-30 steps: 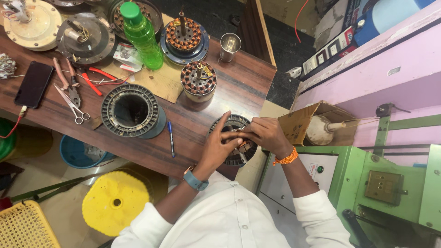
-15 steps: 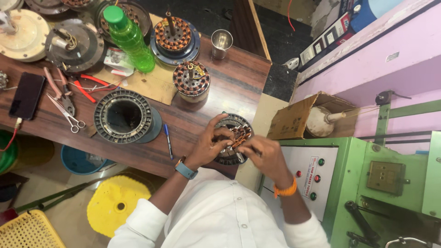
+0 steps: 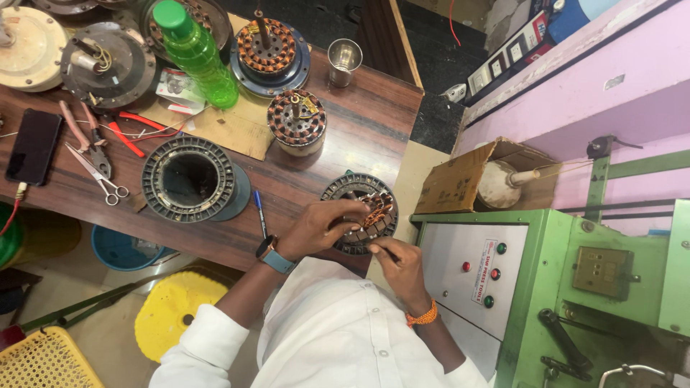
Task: The person works at a bench fitting copper wire coils into the slots of a motor stator, pressing and positioning the windings by hand and turning the stator to reach different sections. Other motor stators and hand tools sit on the bench around the work area.
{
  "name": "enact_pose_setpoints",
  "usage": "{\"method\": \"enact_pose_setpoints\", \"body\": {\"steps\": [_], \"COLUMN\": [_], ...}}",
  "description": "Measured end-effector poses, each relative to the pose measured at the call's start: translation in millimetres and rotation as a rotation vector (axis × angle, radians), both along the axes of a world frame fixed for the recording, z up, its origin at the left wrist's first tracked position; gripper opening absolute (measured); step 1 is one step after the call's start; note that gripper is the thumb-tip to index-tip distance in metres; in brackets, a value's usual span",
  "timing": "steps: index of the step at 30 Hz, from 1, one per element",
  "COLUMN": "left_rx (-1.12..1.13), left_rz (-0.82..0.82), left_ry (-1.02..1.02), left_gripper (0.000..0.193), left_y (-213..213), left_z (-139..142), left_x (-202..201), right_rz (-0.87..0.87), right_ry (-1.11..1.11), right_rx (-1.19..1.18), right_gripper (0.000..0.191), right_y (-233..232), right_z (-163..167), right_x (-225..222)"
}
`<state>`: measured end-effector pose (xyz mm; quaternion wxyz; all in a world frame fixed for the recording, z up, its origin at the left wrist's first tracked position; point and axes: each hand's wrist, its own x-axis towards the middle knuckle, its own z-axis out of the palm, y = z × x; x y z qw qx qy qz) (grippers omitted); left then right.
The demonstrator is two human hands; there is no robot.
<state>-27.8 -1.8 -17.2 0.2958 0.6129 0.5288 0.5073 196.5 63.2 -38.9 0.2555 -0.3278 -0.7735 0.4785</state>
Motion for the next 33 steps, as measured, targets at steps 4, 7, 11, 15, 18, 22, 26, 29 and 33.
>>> {"method": "enact_pose_setpoints", "body": {"steps": [4,7,11,15,18,22,26,29,33], "left_rx": [0.083,0.167,0.159,0.271,0.32,0.323,0.312,0.314,0.315], "left_rz": [0.153,0.319,0.501,0.584,0.591,0.584,0.591,0.608,0.627], "left_ry": [0.26,0.412,0.541,0.577,0.578,0.579,0.582,0.591,0.585], "left_gripper": [0.044,0.053,0.042,0.037,0.036,0.035,0.035,0.036,0.034], "left_y": [-14,-10,-3,0,0,-2,-2,-4,-1], "left_z": [26,30,14,-10,-21,-27,-29,-31,-31], "left_x": [9,38,59,65,66,69,71,72,71], "right_rz": [-0.074,-0.097,-0.171,-0.182,-0.038,0.124,0.224,0.279,0.363], "right_ry": [0.049,0.057,-0.042,-0.037,0.015,0.023,0.061,0.08,0.057], "right_rx": [-0.131,-0.072,0.036,0.026,0.14,0.339,0.411,0.439,0.485], "right_gripper": [0.01,0.007,0.009,0.007,0.005,0.01,0.012,0.013,0.015], "right_y": [7,21,39,47,52,64,73,79,87], "right_z": [-24,-25,-3,32,52,64,65,64,65], "right_x": [15,30,43,39,24,0,-19,-27,-37]}}
